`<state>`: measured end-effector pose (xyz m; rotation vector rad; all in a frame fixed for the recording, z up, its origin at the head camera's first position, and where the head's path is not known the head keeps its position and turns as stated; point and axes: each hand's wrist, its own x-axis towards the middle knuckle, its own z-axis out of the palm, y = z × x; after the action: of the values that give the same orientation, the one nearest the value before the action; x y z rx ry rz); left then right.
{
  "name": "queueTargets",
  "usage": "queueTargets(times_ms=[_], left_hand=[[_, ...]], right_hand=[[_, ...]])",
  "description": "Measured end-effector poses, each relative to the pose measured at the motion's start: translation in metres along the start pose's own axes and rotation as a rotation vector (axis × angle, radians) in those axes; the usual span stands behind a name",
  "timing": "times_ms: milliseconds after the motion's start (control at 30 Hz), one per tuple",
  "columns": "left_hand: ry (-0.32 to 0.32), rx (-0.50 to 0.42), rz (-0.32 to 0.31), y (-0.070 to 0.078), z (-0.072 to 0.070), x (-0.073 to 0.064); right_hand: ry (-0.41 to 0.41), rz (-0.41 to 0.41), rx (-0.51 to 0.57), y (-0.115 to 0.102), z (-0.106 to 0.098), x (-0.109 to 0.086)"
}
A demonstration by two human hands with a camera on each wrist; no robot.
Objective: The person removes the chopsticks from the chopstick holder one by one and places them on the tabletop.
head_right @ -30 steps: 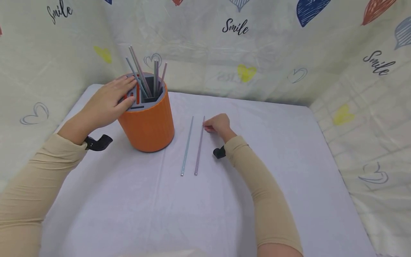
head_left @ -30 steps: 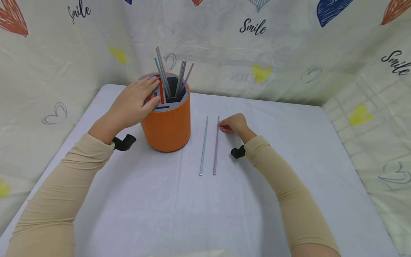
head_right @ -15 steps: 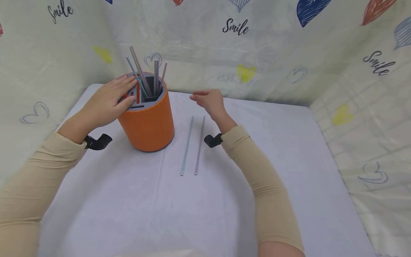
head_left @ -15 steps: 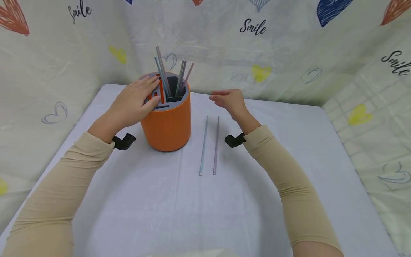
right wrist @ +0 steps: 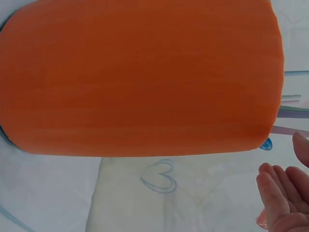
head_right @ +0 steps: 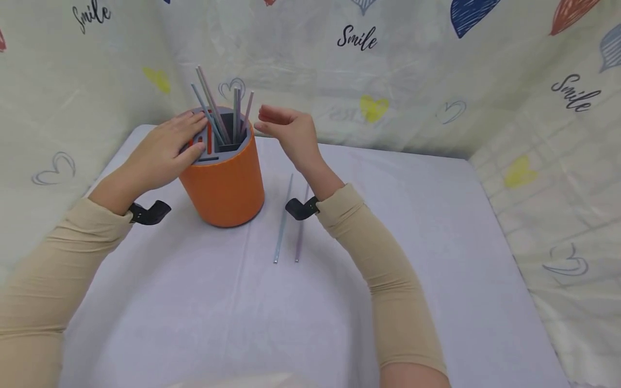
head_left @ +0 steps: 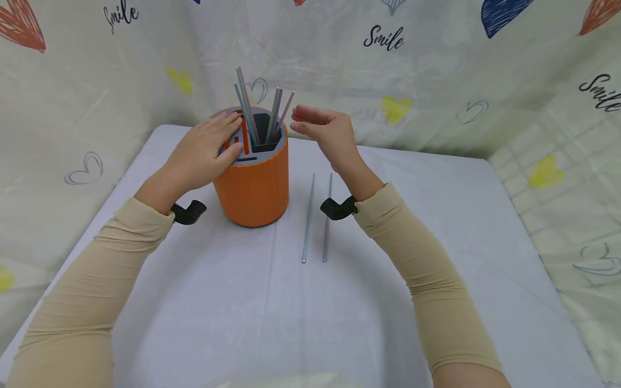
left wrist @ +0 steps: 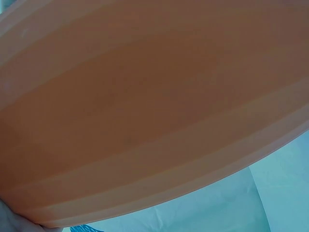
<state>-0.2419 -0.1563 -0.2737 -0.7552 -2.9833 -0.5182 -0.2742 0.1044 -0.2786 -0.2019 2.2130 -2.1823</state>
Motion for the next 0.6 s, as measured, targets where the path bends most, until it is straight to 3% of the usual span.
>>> queueTargets(times_ms=[200,600], left_hand=[[0.005,0.007,-0.004,0.001,0.002,0.0],[0.016,-0.001,0.009,0.001,0.002,-0.001]], right_hand=[[-0.033,-0.037,0.03,-0.004,0.008,-0.003],[0.048,-0.131,0.159,-0.01,0.021,-0.001]])
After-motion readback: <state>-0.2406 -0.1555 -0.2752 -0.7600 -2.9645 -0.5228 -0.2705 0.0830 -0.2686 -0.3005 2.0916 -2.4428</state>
